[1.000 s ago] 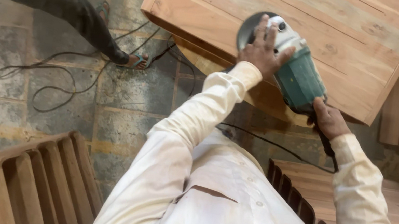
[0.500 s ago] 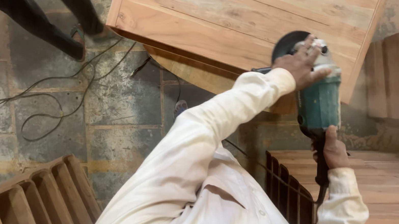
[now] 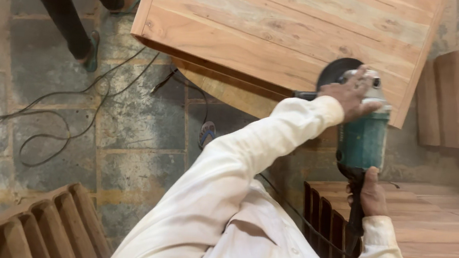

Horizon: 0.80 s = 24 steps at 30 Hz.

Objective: The person sands the surface and edges of a wooden furniture piece using a power sander, moving it across the wood and turning the piece over to sand different sides.

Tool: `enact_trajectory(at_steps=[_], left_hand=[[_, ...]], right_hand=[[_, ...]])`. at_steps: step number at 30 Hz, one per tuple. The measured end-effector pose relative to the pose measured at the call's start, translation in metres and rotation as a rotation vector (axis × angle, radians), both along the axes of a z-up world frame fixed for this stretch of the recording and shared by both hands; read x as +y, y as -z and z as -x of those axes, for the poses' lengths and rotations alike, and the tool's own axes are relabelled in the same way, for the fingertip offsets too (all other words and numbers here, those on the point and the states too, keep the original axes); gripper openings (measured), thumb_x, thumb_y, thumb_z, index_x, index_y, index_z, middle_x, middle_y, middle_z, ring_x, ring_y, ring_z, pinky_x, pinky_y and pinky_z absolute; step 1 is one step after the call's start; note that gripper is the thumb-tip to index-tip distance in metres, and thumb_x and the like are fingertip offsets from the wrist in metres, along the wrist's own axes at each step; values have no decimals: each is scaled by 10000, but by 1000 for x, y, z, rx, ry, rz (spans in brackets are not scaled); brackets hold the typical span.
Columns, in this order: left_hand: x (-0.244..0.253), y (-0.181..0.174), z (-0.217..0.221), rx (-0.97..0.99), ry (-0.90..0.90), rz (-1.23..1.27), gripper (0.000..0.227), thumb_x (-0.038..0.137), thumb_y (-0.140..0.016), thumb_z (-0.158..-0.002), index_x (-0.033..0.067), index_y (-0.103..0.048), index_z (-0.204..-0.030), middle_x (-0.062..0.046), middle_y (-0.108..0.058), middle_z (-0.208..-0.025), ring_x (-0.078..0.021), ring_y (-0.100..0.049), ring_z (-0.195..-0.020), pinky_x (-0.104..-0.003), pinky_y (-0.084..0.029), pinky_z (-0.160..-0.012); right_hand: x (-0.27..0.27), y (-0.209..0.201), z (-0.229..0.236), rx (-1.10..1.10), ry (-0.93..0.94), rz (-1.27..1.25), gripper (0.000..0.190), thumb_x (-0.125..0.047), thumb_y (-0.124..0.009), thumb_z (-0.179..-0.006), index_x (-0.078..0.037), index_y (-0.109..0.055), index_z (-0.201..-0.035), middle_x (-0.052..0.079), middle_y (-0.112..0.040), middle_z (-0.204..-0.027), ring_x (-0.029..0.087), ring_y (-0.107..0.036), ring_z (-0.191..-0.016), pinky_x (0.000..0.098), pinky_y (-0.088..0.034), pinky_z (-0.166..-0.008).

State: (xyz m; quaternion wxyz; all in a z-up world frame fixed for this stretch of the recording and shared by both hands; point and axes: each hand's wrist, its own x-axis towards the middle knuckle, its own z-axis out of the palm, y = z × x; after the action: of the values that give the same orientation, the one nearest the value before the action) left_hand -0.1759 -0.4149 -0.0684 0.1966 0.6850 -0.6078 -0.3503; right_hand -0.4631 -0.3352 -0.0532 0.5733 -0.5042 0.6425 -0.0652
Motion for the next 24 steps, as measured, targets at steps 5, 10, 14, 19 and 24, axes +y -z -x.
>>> enact_trajectory(at_steps=[5, 10, 14, 19, 24], left_hand=[[46, -3, -55, -1, -144, -59, 874, 728, -346, -968, 232, -115, -1649, -36, 15, -1746, -392, -505, -1396, -536, -459, -1089], [93, -3, -119, -23, -299, -171, 905, 753, -291, -924, 274, -64, -1658, 3, 23, -1741, -372, -682, -1188, -540, -508, -1052], [136, 5, -174, -115, -426, -118, 891, 786, -259, -938, 282, -89, -1653, 7, 5, -1735, -362, -697, -1143, -599, -494, -1025], [193, 18, -244, -78, -578, -200, 934, 801, -124, -880, 277, -39, -1649, -8, 32, -1744, -351, -715, -1095, -535, -607, -916], [230, 39, -305, -229, -678, -126, 948, 841, -123, -927, 253, -88, -1670, -40, -40, -1745, -417, -687, -1137, -589, -546, -956]], right_hand=[[-4, 8, -39, 84, -106, 2, 941, -892, -436, -835, 13, -676, -925, 87, -616, -694, 188, -565, -541, 331, -457, -502], [-8, 15, -98, 106, -270, 8, 924, -879, -422, -825, -4, -696, -938, 91, -635, -695, 188, -573, -540, 339, -461, -510], [-13, 37, -150, 127, -437, 30, 886, -826, -439, -885, 18, -706, -933, 123, -632, -715, 212, -579, -556, 364, -469, -533], [-12, 51, -229, 107, -781, 266, 877, -782, -384, -975, 13, -729, -838, 137, -683, -739, 209, -613, -684, 369, -479, -691], [9, 27, -318, 144, -886, 172, 875, -781, -369, -944, -4, -707, -726, 149, -682, -685, 238, -661, -650, 372, -520, -697]])
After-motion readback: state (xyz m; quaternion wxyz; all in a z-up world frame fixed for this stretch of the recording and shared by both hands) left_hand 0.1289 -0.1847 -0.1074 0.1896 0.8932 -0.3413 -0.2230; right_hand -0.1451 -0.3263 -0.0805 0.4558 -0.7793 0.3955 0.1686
